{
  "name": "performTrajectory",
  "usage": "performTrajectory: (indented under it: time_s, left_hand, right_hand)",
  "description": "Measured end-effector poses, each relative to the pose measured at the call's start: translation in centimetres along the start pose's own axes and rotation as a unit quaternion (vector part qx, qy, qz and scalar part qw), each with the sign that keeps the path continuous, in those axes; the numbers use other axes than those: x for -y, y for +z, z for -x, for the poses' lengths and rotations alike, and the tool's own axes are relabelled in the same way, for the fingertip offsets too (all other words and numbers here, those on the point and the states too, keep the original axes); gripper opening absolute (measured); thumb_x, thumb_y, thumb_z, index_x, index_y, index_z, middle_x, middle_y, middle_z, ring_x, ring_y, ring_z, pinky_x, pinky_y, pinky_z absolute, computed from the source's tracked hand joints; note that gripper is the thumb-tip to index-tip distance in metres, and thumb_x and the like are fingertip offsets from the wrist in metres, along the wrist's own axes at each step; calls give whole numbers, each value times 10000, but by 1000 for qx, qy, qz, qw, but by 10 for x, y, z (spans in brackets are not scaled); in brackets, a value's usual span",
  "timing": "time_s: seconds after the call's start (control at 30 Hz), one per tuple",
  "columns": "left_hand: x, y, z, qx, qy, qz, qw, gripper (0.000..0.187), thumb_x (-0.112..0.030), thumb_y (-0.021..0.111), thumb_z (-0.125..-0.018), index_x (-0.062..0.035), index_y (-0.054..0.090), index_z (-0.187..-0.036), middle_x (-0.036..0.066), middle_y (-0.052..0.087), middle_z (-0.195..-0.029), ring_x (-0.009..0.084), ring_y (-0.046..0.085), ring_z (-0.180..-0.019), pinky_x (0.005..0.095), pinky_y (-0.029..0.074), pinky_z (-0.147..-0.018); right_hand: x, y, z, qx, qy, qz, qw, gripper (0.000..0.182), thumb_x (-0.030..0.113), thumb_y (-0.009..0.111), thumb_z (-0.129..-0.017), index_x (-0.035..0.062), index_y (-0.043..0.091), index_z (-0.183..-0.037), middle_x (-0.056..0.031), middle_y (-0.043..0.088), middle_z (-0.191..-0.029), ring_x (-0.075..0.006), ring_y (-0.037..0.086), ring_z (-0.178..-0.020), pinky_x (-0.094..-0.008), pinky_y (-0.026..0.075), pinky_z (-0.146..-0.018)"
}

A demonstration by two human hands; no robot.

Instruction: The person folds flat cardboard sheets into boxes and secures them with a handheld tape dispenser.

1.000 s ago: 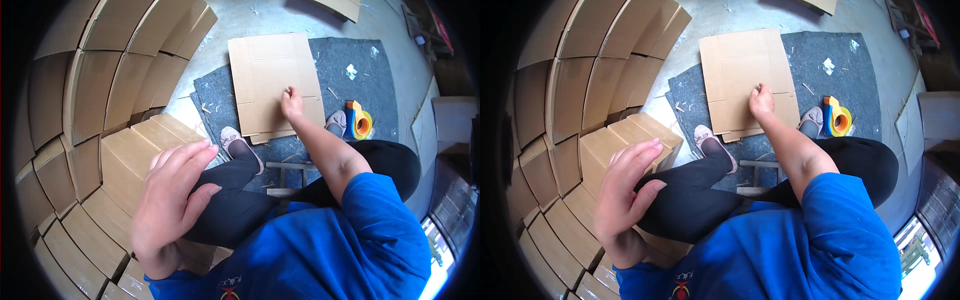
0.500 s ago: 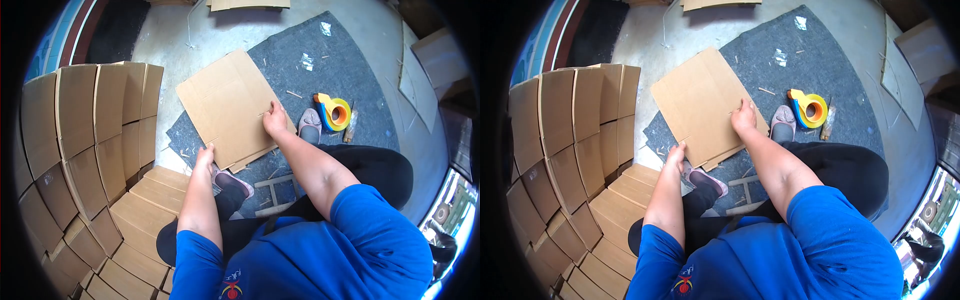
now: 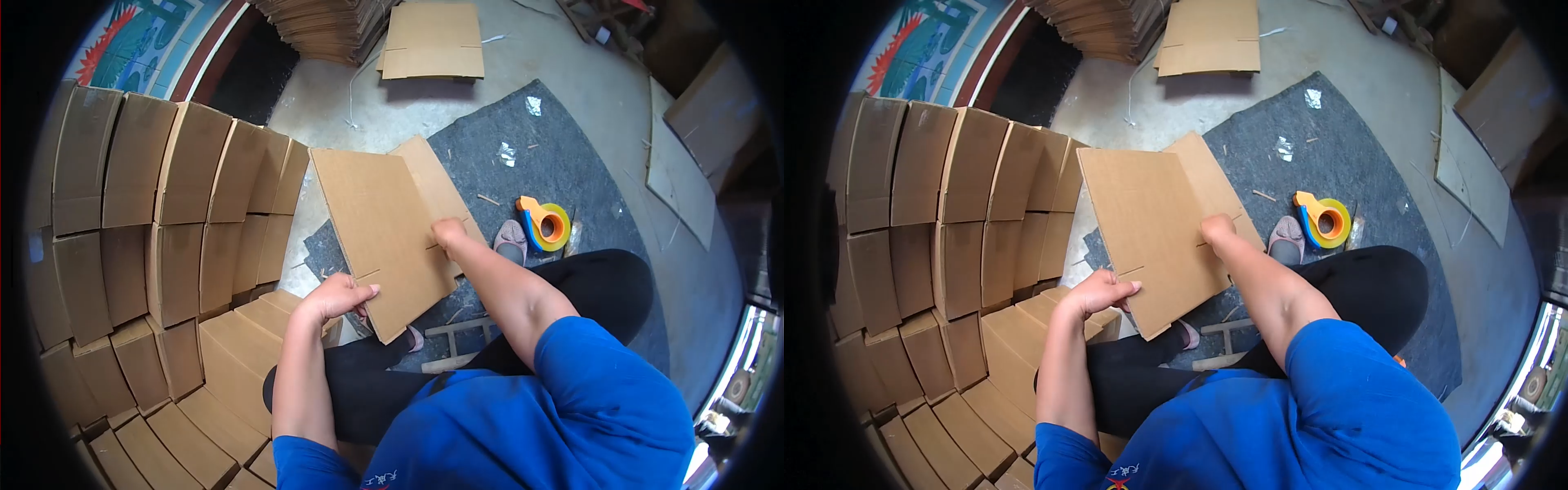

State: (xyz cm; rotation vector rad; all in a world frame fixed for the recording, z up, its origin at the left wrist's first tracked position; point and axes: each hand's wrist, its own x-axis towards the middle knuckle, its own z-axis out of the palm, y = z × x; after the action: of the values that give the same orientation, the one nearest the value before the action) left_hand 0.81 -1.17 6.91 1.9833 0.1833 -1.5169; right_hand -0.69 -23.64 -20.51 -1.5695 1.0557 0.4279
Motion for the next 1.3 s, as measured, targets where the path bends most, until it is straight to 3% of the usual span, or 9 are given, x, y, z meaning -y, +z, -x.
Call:
performTrajectory:
  time_s: [0.2,0.3,0.37,0.77,0.83,0.9,0.97,1.17,1.3]
  left_hand:
    - [-8,58,-2,-42,118,-6,992,555,-491,600,-941,55,701,-935,121,707,-820,172,659,-738,326,535,-724]
    - [-17,58,-2,-177,208,-91,958,653,-588,584,-908,59,655,-964,229,695,-921,302,678,-877,401,520,-809]
    - [-17,59,-14,-186,207,-32,960,581,-573,605,-917,5,660,-938,74,656,-834,157,616,-746,304,511,-682]
    - [-23,58,-40,-67,198,313,926,546,-595,702,-838,-106,573,-1042,-6,603,-863,106,558,-715,264,460,-616]
    - [-28,61,-34,-129,235,298,916,475,-482,680,-902,-72,546,-1098,19,636,-922,114,596,-674,274,494,-597]
    - [-27,66,-42,-302,269,161,900,307,-307,609,-931,-9,607,-1005,112,662,-810,211,651,-684,375,520,-634]
    - [-23,66,-43,-482,278,22,831,267,-227,557,-874,32,595,-823,288,640,-824,464,633,-793,511,508,-752]
    - [-16,20,-22,-570,212,11,794,294,-251,509,-870,24,612,-873,291,659,-879,471,639,-874,530,499,-806]
    - [-16,28,-38,-570,164,-20,805,314,-262,493,-875,22,626,-905,295,670,-933,468,647,-915,534,500,-847]
  right_hand:
    - [134,-34,146,141,-55,-220,964,315,324,652,-913,44,677,-1056,-56,642,-865,-124,583,-737,-296,474,-647]
    - [151,-50,162,172,-288,8,942,565,436,731,-852,3,624,-1198,-110,679,-1012,-194,646,-887,-316,519,-793]
    - [165,-71,175,154,-320,166,920,655,449,769,-817,-25,612,-1242,-168,696,-1079,-257,669,-1009,-340,529,-883]
    - [168,-100,166,247,-283,157,913,641,395,778,-828,67,573,-1338,-62,668,-837,-128,630,-689,-273,507,-605]
    - [167,-98,165,163,-398,236,871,623,319,706,-850,76,520,-1392,-107,681,-818,-180,660,-704,-318,532,-643]
    - [166,-95,186,68,-456,341,819,492,208,575,-797,23,565,-1252,-273,679,-968,-414,662,-945,-472,529,-855]
    - [171,-101,213,48,-442,436,782,342,173,559,-797,-11,579,-1085,-275,679,-931,-426,660,-932,-487,524,-849]
    - [163,-136,270,72,-436,524,728,241,90,541,-787,-19,562,-1001,-249,691,-858,-409,681,-875,-487,533,-803]
    - [124,-126,250,62,-443,521,727,410,93,532,-799,-34,529,-1189,-227,683,-790,-404,680,-767,-515,527,-750]
